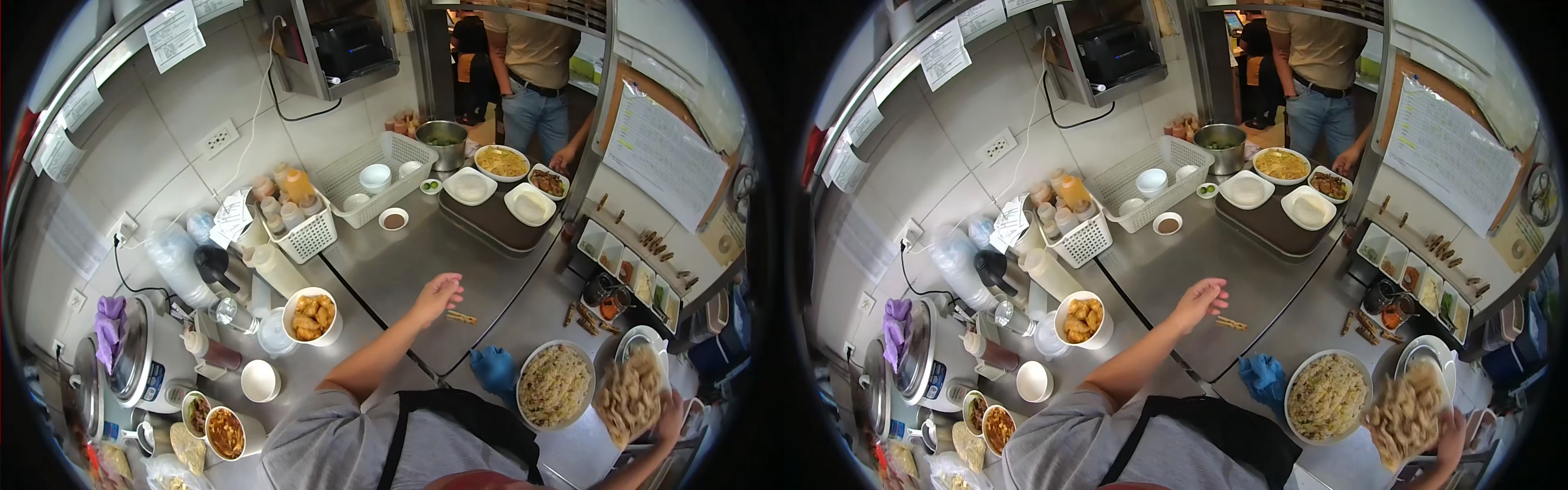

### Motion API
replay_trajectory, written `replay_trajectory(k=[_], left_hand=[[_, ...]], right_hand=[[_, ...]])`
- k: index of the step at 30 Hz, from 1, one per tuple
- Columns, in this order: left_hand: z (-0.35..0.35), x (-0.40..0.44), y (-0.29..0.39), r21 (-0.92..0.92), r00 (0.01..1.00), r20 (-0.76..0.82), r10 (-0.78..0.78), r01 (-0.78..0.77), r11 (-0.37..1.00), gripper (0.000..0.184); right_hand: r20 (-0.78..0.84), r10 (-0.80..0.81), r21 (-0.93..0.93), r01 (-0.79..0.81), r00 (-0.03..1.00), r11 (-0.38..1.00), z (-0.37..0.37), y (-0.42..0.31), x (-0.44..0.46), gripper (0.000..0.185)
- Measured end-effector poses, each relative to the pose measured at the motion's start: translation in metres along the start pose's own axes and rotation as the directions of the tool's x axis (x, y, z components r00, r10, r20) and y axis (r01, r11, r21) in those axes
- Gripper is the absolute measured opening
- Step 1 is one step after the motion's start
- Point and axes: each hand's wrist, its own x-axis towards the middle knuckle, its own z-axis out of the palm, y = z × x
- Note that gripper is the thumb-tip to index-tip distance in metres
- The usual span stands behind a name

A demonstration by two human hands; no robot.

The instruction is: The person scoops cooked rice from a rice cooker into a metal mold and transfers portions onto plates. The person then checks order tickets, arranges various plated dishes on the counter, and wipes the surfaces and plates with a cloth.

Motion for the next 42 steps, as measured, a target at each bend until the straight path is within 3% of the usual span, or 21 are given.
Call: replay_trajectory(k=[2,3,4,5,6,7,8,11,13,15,16,18,20,22,25,28,33,37,39,41,42], left_hand=[[0.018,-0.008,0.006,-0.148,0.998,0.053,0.038,-0.029,0.989,0.044],[0.024,-0.01,0.006,-0.223,0.995,0.076,0.061,-0.042,0.974,0.046],[0.028,-0.009,0.004,-0.289,0.994,0.069,0.088,-0.065,0.955,0.048],[0.03,-0.008,0.003,-0.352,0.992,0.06,0.115,-0.087,0.932,0.05],[0.031,-0.006,0.002,-0.413,0.989,0.05,0.142,-0.109,0.904,0.052],[0.028,-0.004,0.001,-0.404,0.988,0.004,0.157,-0.143,0.903,0.055],[0.022,0.0,-0.001,-0.394,0.984,-0.043,0.173,-0.176,0.902,0.059],[-0.005,0.006,-0.007,-0.43,0.971,-0.164,0.174,-0.229,0.873,0.065],[-0.032,0.009,-0.015,-0.475,0.963,-0.238,0.127,-0.229,0.85,0.065],[-0.057,0.005,-0.019,-0.4,0.945,-0.318,0.079,-0.209,0.892,0.069],[-0.066,0.005,-0.02,-0.309,0.932,-0.357,0.068,-0.186,0.933,0.075],[-0.092,0.01,-0.037,-0.317,0.957,-0.284,0.058,-0.15,0.936,0.079],[-0.115,0.019,-0.054,-0.215,0.971,-0.228,0.072,-0.123,0.969,0.082],[-0.117,0.015,-0.047,-0.121,0.984,-0.179,0.026,-0.048,0.991,0.083],[-0.126,0.028,-0.054,-0.029,0.994,-0.085,0.074,-0.077,0.997,0.084],[-0.121,0.035,-0.053,-0.014,0.997,-0.015,0.08,-0.08,0.997,0.083],[-0.124,0.045,-0.059,0.195,0.996,0.01,0.083,-0.084,0.977,0.079],[-0.119,0.035,-0.051,0.031,0.979,-0.133,0.152,-0.149,0.988,0.079],[-0.117,0.021,-0.051,-0.08,0.95,-0.3,0.091,-0.12,0.99,0.082],[-0.116,0.009,-0.061,-0.198,0.855,-0.514,0.072,-0.2,0.959,0.078],[-0.113,-0.011,-0.052,-0.286,0.806,-0.588,-0.064,-0.134,0.949,0.067]], right_hand=[[0.2,0.129,0.126,-0.157,0.971,0.98,0.031,-0.063,0.041,0.025],[0.128,0.036,0.265,-0.07,0.991,0.962,0.068,-0.038,0.065,0.027],[0.133,-0.268,-0.061,0.277,0.954,0.959,0.096,-0.037,0.089,0.027],[0.192,-0.06,0.178,0.025,0.98,0.984,0.124,-0.084,0.098,0.031],[0.288,-0.159,0.186,0.108,0.944,0.977,0.157,-0.092,0.117,0.039],[0.443,-0.128,0.386,-0.06,0.887,0.921,0.198,-0.092,0.14,0.043],[0.442,-0.186,0.384,0.003,0.877,0.923,0.216,-0.146,0.13,0.04],[0.704,-0.255,0.47,-0.166,0.663,0.867,0.314,-0.182,0.152,0.027],[0.704,-0.428,0.455,0.102,0.567,0.884,0.373,-0.199,0.155,0.025],[0.798,-0.216,0.331,-0.11,0.562,0.937,0.403,-0.233,0.146,0.026],[0.834,-0.196,0.274,-0.078,0.516,0.959,0.417,-0.24,0.143,0.03],[0.859,-0.166,0.211,-0.04,0.485,0.977,0.469,-0.227,0.148,0.037],[0.877,-0.065,0.203,-0.245,0.477,0.948,0.462,-0.251,0.134,0.036],[0.904,-0.068,0.203,-0.284,0.423,0.937,0.473,-0.249,0.135,0.035],[0.861,-0.063,0.228,-0.272,0.505,0.935,0.466,-0.26,0.131,0.034],[0.874,-0.077,0.191,-0.194,0.481,0.962,0.473,-0.258,0.14,0.039],[0.657,-0.14,0.254,-0.042,0.741,0.966,0.505,-0.246,0.133,0.052],[0.5,-0.248,0.251,0.135,0.83,0.959,0.514,-0.238,0.131,0.057],[0.437,-0.176,0.329,0.026,0.882,0.944,0.508,-0.239,0.129,0.057],[0.346,-0.317,0.364,0.185,0.883,0.913,0.487,-0.234,0.138,0.056],[0.333,-0.588,0.158,0.571,0.737,0.806,0.488,-0.209,0.152,0.049]])
